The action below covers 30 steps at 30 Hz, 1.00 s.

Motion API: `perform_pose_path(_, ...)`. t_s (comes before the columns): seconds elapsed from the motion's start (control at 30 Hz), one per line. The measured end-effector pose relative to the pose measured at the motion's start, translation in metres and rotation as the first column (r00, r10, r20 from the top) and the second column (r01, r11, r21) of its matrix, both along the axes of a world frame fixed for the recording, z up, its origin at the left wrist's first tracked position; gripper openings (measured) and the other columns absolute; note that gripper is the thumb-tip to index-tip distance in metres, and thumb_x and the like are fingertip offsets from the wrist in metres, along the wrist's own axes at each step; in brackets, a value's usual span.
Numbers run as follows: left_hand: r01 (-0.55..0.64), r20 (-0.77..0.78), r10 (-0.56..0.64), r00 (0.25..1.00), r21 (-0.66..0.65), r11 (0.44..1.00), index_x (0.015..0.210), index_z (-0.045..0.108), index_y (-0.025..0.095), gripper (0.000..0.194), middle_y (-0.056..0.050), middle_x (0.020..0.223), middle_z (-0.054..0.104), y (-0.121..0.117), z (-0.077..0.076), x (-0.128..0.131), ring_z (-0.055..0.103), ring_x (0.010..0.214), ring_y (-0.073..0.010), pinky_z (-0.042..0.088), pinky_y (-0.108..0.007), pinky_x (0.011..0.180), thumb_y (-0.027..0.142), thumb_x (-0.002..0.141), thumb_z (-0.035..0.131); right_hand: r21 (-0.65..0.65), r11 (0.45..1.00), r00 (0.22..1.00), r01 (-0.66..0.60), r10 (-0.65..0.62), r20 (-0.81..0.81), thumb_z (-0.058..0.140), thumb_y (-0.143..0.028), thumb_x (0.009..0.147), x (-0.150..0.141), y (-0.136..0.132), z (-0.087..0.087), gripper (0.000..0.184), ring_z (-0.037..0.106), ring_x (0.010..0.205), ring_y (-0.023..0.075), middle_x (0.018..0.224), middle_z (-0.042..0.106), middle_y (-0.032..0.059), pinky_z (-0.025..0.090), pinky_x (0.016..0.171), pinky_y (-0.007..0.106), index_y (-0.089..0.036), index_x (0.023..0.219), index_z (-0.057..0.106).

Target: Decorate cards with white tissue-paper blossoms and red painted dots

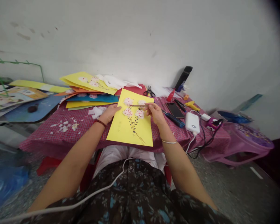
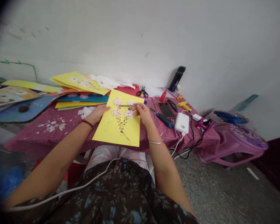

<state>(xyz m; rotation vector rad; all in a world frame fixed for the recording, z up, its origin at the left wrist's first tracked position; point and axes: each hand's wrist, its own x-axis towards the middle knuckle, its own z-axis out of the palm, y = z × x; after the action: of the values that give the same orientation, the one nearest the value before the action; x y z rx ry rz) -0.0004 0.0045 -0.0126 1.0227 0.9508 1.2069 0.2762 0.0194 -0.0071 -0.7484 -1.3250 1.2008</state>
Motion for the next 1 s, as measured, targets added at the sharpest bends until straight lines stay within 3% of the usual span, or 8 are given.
perform_pose_path(0.43,0.047,-0.040,-0.047,0.998,-0.007,0.999,0.108,0.073,0.008,0.035,-0.012,0.084,0.079,-0.0026,0.0013,-0.0009,0.073,0.070,-0.0238,0.058,-0.034,0.066,0.021,0.076,0.073,0.011,1.000,1.000,0.027,-0.027,-0.008,0.073,-0.060,0.075,0.0006,0.0012,0.0006,0.042,0.054,0.046,0.0073,0.067,0.071,-0.0022,0.041,0.044,0.020,-0.022,0.091,0.066)
perform_pose_path(0.8,0.048,-0.043,-0.048,0.998,-0.001,0.999,0.105,0.073,0.007,0.035,-0.013,0.082,0.078,-0.0040,0.0034,0.0003,0.072,0.066,-0.0216,0.058,-0.032,0.066,0.023,0.073,0.076,0.012,1.000,0.997,-0.028,0.027,0.073,0.073,-0.061,0.074,-0.0049,-0.0071,0.0048,0.046,0.059,0.050,0.0082,0.079,0.078,0.0019,0.046,0.047,0.021,-0.022,0.098,0.068)
perform_pose_path(1.0,0.054,-0.032,-0.054,0.998,-0.003,0.999,0.104,0.073,0.007,0.040,-0.012,0.081,0.078,-0.0045,0.0037,0.0007,0.073,0.066,-0.0232,0.058,-0.033,0.064,0.025,0.069,0.079,-0.004,1.000,1.000,0.024,-0.024,0.010,0.075,-0.061,0.070,-0.0025,-0.0048,0.0052,0.046,0.057,0.046,0.0078,0.070,0.075,0.0001,0.042,0.045,0.020,-0.021,0.092,0.068)
